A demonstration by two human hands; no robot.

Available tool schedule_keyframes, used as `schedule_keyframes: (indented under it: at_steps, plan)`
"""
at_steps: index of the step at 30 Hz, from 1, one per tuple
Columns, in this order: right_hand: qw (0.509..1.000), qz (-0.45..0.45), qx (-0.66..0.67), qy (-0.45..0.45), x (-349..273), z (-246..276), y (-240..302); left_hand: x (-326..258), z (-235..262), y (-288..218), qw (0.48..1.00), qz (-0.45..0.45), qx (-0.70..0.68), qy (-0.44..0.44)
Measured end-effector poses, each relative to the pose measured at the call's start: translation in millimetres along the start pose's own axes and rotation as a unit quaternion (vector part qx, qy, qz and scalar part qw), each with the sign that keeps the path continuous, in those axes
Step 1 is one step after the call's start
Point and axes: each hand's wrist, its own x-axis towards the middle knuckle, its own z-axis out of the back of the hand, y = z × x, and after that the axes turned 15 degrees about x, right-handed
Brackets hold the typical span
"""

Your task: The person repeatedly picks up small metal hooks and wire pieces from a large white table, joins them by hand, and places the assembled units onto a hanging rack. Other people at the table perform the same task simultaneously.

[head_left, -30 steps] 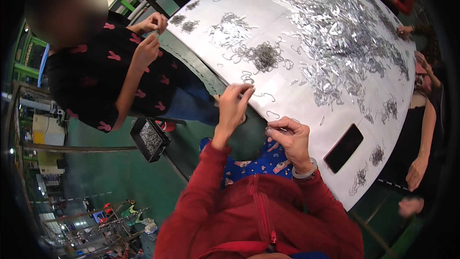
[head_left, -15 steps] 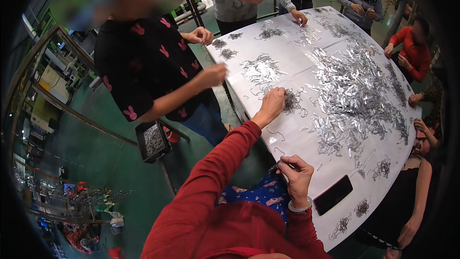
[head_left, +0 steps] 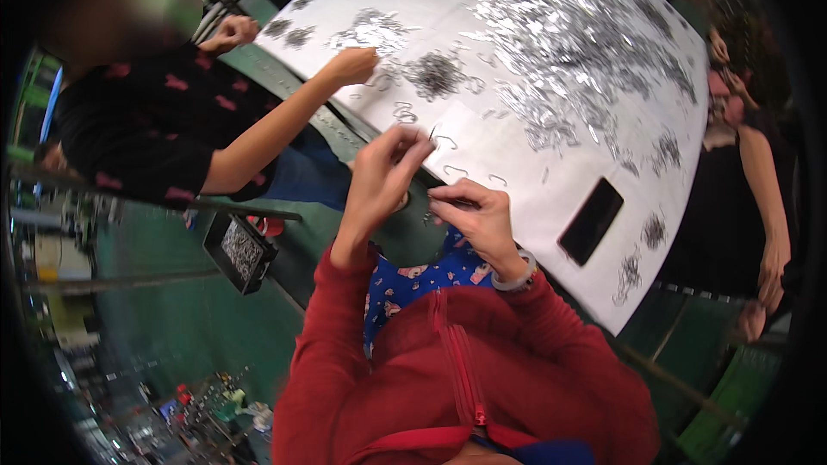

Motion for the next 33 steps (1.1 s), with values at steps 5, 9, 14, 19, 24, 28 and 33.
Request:
schedule_keyframes:
  at_steps: [5, 9, 14, 19, 24, 28, 33]
  plan:
    - [0.996, 0.036, 0.075, -0.005, 2.4, -5.2, -9.7, -48.8, -2.0, -18.9, 0.982, -0.102, 0.14, -0.073]
    - [0.999, 0.022, 0.03, 0.001, 3.2, -5.8, -6.7, -50.0, -10.6, -10.7, 0.974, -0.096, 0.163, -0.124]
    - [0.993, 0.109, -0.036, 0.035, 2.8, -7.7, -7.9, -56.2, -28.4, -0.6, 0.987, -0.019, -0.024, -0.155]
    - [0.96, 0.104, -0.242, -0.095, 6.7, 46.9, 21.8, -67.0, -30.7, -2.4, 0.983, 0.021, -0.107, -0.148]
    - [0.815, -0.015, -0.557, -0.157, 27.7, 148.3, 33.6, -71.3, -25.6, 0.8, 0.984, -0.006, -0.113, -0.139]
    - [0.797, 0.07, -0.584, -0.139, 33.6, 166.1, -5.1, -78.4, -23.5, 5.3, 0.987, -0.02, -0.089, -0.13]
    - [0.778, 0.072, -0.615, -0.109, 37.5, 165.3, -9.6, -85.0, -22.4, 8.1, 0.989, -0.021, -0.069, -0.127]
